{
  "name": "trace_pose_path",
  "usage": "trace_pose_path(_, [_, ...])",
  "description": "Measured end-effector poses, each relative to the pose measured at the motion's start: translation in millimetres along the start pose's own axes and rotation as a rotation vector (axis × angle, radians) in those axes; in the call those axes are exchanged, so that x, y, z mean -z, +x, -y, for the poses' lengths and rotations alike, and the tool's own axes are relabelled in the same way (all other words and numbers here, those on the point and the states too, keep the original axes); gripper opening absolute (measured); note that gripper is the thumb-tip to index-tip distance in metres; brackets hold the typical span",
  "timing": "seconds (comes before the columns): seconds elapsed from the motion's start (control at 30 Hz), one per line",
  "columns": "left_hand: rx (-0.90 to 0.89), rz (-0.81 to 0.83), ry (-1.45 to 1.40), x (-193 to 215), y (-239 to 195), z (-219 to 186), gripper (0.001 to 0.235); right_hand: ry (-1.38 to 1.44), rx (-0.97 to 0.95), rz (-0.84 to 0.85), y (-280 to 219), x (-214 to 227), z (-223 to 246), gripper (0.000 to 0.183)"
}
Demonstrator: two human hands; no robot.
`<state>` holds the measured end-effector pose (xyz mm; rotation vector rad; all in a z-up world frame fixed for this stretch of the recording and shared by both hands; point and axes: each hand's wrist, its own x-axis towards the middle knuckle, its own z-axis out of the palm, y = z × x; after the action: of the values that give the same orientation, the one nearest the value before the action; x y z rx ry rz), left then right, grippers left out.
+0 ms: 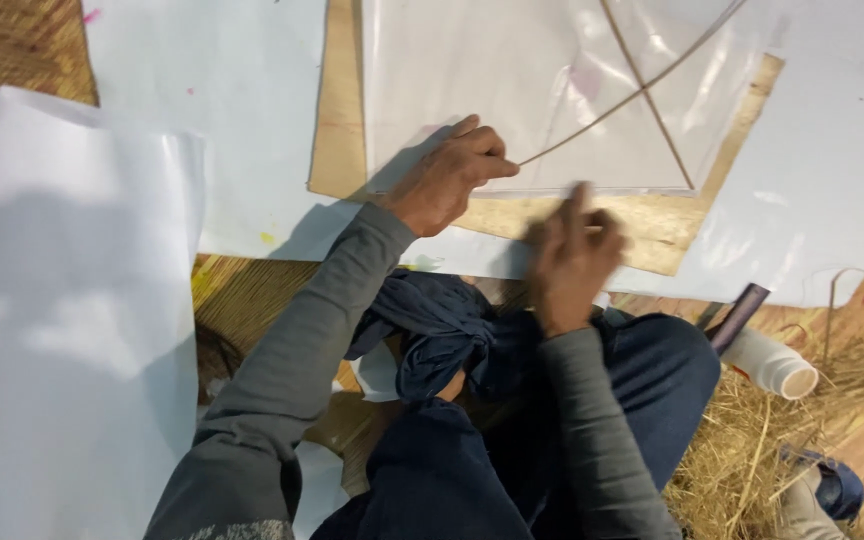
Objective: The person is assembling a kite by attaching a white sheet to a wooden frame. They smooth the sheet over the frame, fold the edges, and secure them with tape. The person works methodically, ensuring the sheet is taut and properly aligned.
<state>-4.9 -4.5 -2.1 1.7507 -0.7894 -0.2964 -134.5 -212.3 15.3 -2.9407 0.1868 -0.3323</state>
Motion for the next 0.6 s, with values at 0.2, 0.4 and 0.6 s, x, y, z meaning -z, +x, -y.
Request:
trace_pose_path(0.2, [-0.039,-0.054,0.119,-20,-6,21,0.02,0.201,0.166,0.069,-3,26,51,0.044])
trace_pose_path(0.4, [-0.085,0.102,0.158,3,-1,7,0.058,0.069,-0.053,-0.283,-4,136,-89,0.029])
trace_pose_path(0.6, [-0.073,0.032,0.219,22,-6,-29,0.04,-0.098,-0.504,-0.105,-109,194,-223,0.034])
